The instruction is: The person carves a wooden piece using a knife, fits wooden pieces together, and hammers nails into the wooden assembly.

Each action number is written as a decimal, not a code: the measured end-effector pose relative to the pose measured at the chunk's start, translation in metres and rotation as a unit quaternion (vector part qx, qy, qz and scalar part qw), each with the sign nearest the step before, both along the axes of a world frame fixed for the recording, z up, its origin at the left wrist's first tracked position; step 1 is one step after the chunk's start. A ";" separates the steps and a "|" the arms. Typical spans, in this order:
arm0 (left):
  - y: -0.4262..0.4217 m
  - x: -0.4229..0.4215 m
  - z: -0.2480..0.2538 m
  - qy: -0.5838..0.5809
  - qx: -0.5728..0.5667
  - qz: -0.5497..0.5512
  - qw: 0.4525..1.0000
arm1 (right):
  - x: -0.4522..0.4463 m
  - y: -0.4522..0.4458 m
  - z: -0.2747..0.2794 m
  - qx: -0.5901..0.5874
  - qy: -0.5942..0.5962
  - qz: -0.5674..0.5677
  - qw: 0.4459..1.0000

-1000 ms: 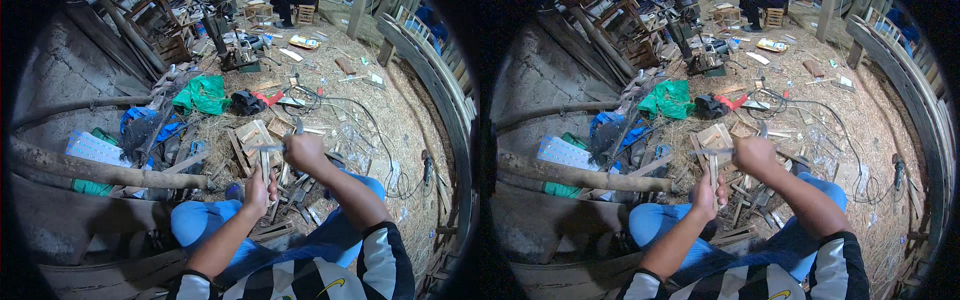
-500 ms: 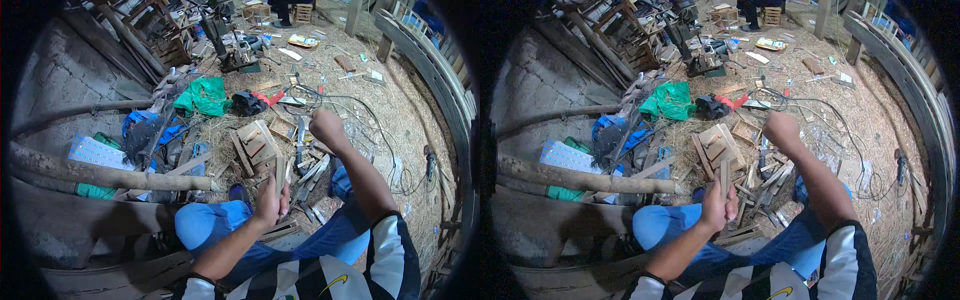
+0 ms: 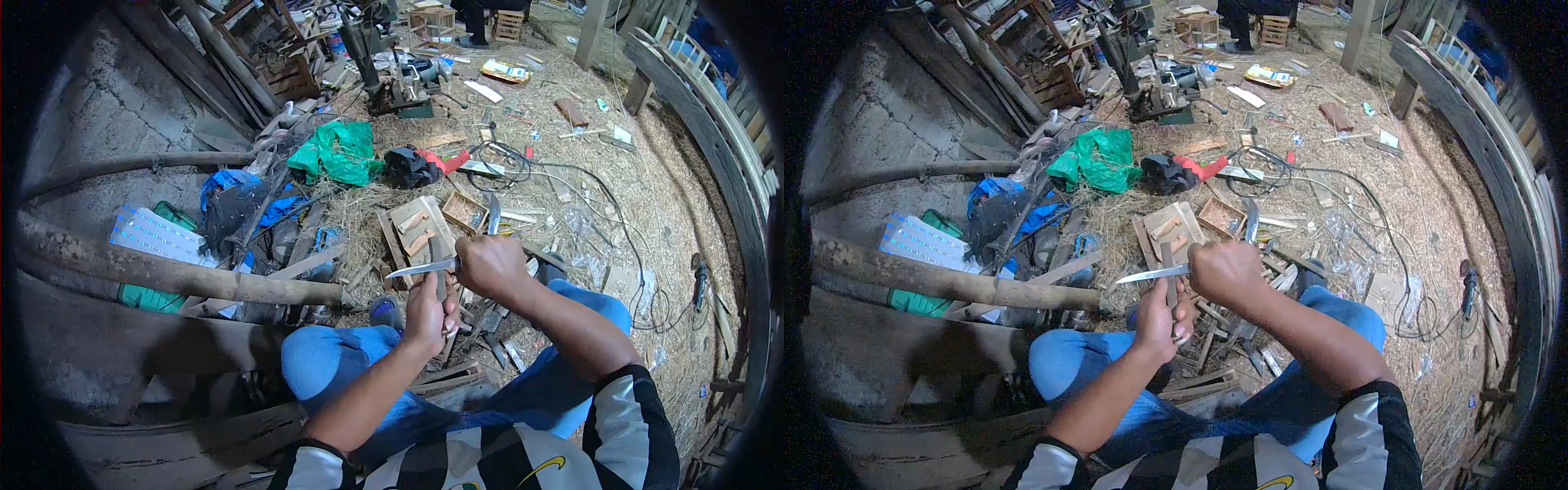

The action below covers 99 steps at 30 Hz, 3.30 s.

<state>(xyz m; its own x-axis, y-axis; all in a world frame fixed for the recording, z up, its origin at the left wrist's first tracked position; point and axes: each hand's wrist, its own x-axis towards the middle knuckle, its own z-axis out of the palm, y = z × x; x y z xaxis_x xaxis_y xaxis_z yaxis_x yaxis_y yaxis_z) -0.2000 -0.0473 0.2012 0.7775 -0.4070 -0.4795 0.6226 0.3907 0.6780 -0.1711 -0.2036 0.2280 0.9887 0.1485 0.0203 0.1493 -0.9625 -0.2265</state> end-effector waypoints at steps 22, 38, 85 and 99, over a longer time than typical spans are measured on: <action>0.018 -0.012 0.005 -0.020 0.020 -0.015 0.999 | 0.064 -0.117 -0.031 0.005 -0.044 -0.250 0.967; -0.010 -0.004 0.006 -0.013 0.084 0.000 0.996 | 0.012 -0.007 -0.015 0.017 -0.013 -0.040 0.999; 0.014 0.000 0.003 0.027 -0.074 -0.034 0.996 | 0.014 -0.007 -0.004 0.074 -0.033 0.007 0.997; 0.036 0.074 -0.061 0.005 0.025 0.170 0.985 | 0.021 0.005 -0.056 0.269 -0.069 -0.083 0.957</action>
<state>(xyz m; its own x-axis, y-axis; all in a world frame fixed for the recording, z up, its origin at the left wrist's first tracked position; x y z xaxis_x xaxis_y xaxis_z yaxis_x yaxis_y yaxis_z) -0.1263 -0.0110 0.1399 0.8596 -0.1003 -0.5011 0.4691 0.5440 0.6957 -0.1504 -0.1987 0.1716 0.9801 -0.0787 0.1823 0.0693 -0.7247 -0.6856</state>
